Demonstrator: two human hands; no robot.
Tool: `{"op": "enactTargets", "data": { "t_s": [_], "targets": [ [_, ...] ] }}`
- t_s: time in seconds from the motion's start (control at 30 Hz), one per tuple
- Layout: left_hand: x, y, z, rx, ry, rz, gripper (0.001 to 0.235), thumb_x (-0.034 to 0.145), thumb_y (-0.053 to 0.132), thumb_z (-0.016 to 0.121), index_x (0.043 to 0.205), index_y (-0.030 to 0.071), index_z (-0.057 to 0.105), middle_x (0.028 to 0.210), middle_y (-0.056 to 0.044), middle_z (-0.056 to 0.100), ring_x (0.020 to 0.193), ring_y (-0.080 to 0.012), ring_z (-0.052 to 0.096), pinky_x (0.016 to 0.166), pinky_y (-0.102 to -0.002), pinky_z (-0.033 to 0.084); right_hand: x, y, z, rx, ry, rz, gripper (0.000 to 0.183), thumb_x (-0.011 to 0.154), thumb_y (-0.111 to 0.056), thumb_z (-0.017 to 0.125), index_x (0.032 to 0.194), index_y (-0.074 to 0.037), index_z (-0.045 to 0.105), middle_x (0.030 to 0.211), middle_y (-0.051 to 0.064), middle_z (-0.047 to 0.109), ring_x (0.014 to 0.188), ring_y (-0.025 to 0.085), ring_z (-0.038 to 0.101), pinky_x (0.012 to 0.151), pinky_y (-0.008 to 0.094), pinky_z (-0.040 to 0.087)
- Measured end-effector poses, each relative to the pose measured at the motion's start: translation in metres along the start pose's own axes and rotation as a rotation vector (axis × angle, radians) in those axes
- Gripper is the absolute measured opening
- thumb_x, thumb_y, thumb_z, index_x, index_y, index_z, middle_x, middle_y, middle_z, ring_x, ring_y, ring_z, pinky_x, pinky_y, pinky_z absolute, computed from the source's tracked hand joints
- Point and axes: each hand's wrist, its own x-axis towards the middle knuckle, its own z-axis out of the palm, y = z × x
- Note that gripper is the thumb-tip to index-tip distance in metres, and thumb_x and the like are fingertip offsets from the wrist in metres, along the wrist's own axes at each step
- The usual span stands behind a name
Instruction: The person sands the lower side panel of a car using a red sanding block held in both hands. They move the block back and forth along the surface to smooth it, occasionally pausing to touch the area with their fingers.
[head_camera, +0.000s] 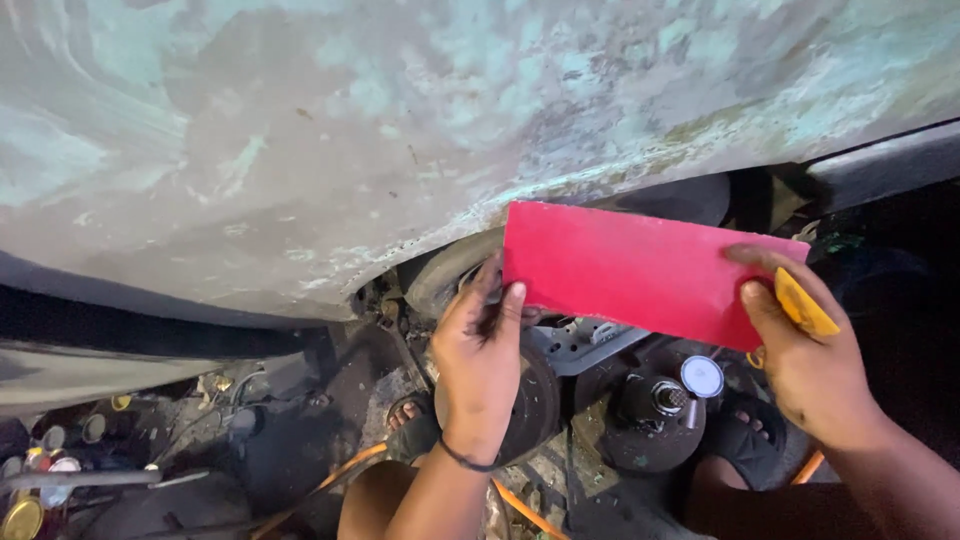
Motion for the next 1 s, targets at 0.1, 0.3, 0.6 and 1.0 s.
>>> {"op": "enactTargets", "data": {
  "t_s": [0.1, 0.3, 0.6, 1.0],
  "targets": [
    [0.003, -0.005, -0.003, 0.058, 0.019, 0.083, 0.039, 0.092, 0.017, 0.072, 0.129, 0.007, 0.068, 0.128, -0.011, 0.074, 0.114, -0.0185, 0.072, 0.096, -0.031, 0.066, 0.004, 0.01, 0.008, 0.034, 0.007, 0.019, 0.022, 0.107, -0.009, 0.054, 0.125, -0.011, 0.066, 0.134, 0.002, 0.064, 0.124, 0.012, 0.054, 0.105, 0.024, 0.036],
    [0.007, -0.006, -0.007, 0.08, -0.029, 0.169, 0.038, 0.095, 0.015, 0.069, 0.133, 0.007, 0.066, 0.122, -0.012, 0.073, 0.103, -0.0192, 0.075, 0.093, -0.031, 0.066, 0.012, 0.022, 0.018, 0.079, -0.025, 0.023, 0.023, 0.106, -0.012, 0.053, 0.125, -0.011, 0.066, 0.135, 0.002, 0.064, 0.127, 0.013, 0.053, 0.106, 0.027, 0.036],
    [0.012, -0.004, -0.012, 0.182, -0.016, 0.248, 0.034, 0.095, 0.011, 0.07, 0.129, 0.006, 0.068, 0.119, -0.011, 0.074, 0.109, -0.0185, 0.074, 0.094, -0.027, 0.065, 0.016, 0.045, 0.035, 0.287, -0.03, 0.16, 0.024, 0.103, -0.011, 0.056, 0.125, -0.013, 0.065, 0.132, 0.001, 0.061, 0.114, 0.011, 0.051, 0.091, 0.021, 0.036],
    [0.026, -0.006, -0.003, 0.134, -0.109, 0.066, 0.037, 0.094, 0.031, 0.064, 0.122, 0.008, 0.071, 0.105, -0.007, 0.076, 0.089, -0.0146, 0.074, 0.074, -0.025, 0.063, 0.017, 0.05, 0.026, 0.06, 0.008, -0.142, 0.019, 0.11, -0.006, 0.052, 0.127, -0.009, 0.061, 0.136, 0.006, 0.062, 0.131, 0.016, 0.054, 0.115, 0.03, 0.038]
  ]
}}
